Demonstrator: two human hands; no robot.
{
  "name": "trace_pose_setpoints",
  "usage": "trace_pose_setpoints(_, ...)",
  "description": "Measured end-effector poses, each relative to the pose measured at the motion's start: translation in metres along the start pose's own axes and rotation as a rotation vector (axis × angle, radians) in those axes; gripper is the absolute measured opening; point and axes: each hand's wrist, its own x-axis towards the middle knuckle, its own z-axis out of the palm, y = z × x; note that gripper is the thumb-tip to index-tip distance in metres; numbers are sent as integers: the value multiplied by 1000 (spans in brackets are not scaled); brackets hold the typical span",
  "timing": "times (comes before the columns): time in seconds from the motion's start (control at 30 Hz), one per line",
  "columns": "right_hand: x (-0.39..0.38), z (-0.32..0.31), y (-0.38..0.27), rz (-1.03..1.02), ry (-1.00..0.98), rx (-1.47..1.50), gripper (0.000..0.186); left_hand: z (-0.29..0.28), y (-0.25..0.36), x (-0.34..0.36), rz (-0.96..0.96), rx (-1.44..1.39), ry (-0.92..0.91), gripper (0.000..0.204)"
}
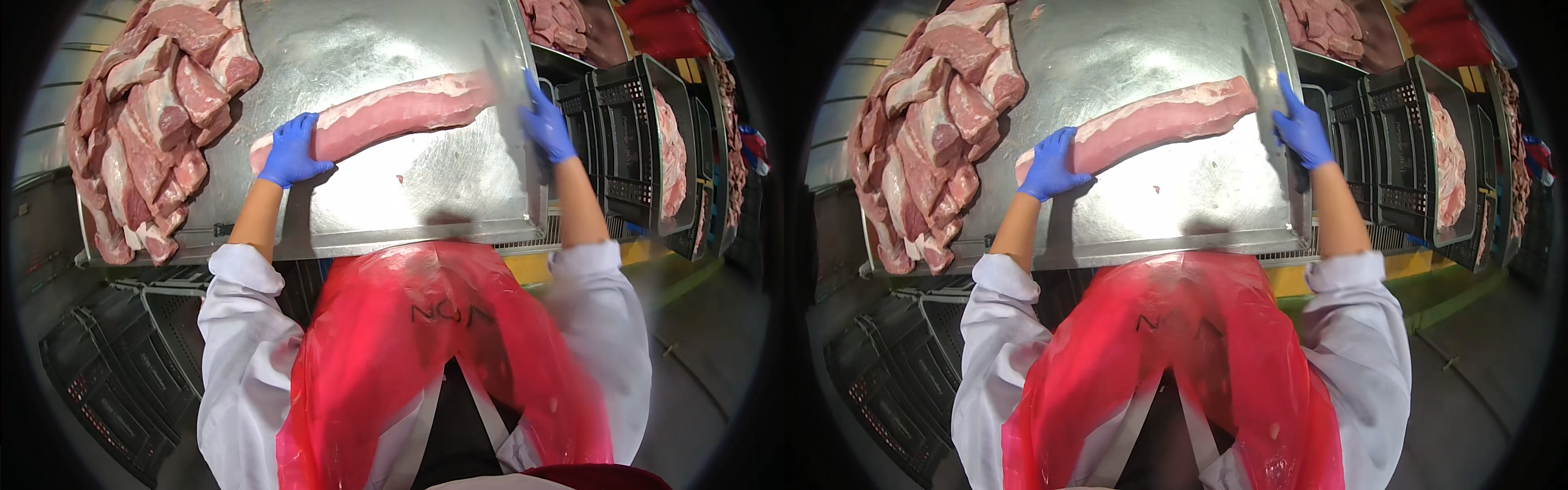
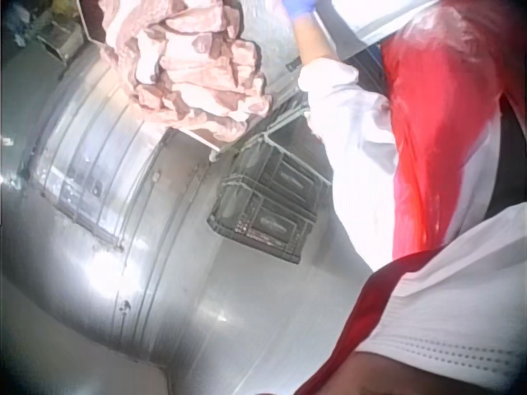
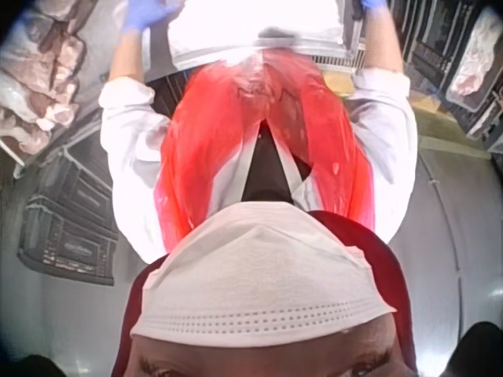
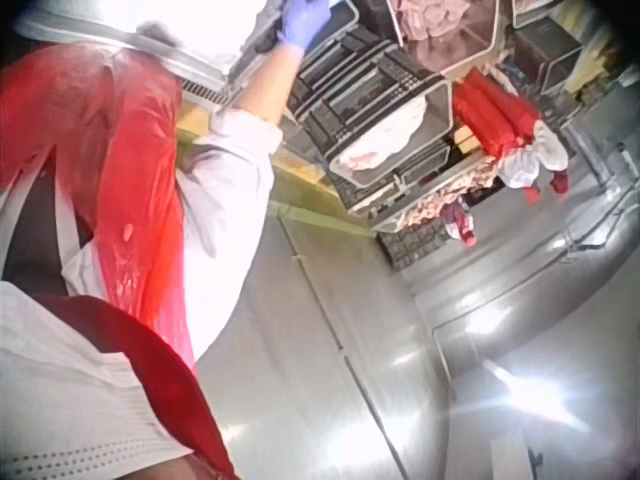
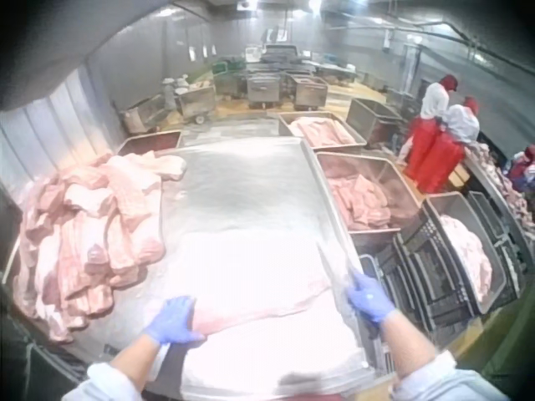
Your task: The person uses a knife to trim fat and slice large pieces of raw meat on a stainless steel table. They handle the meat with gloved hands, separating lean portions from fat and placing the cut pieces into a nearby crate.
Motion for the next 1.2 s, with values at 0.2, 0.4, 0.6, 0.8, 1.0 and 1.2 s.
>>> trace_pose_setpoints(0.2,35,61,35,194,79,-257,74,-6,6,14,48,-55,-54,99)
trace_pose_setpoints(0.4,-24,87,23,58,134,-235,65,-7,4,16,75,-35,-77,93)
trace_pose_setpoints(0.6,-45,120,-17,312,51,-73,77,-1,2,10,142,-73,-46,90)
trace_pose_setpoints(0.8,-21,116,-45,393,41,299,76,0,26,-4,240,-101,-83,84)
trace_pose_setpoints(1.0,-188,98,-60,417,-281,356,74,8,60,-16,104,-148,-189,60)
trace_pose_setpoints(1.2,-54,0,-5,-66,103,-37,76,8,160,109,113,-261,112,50)
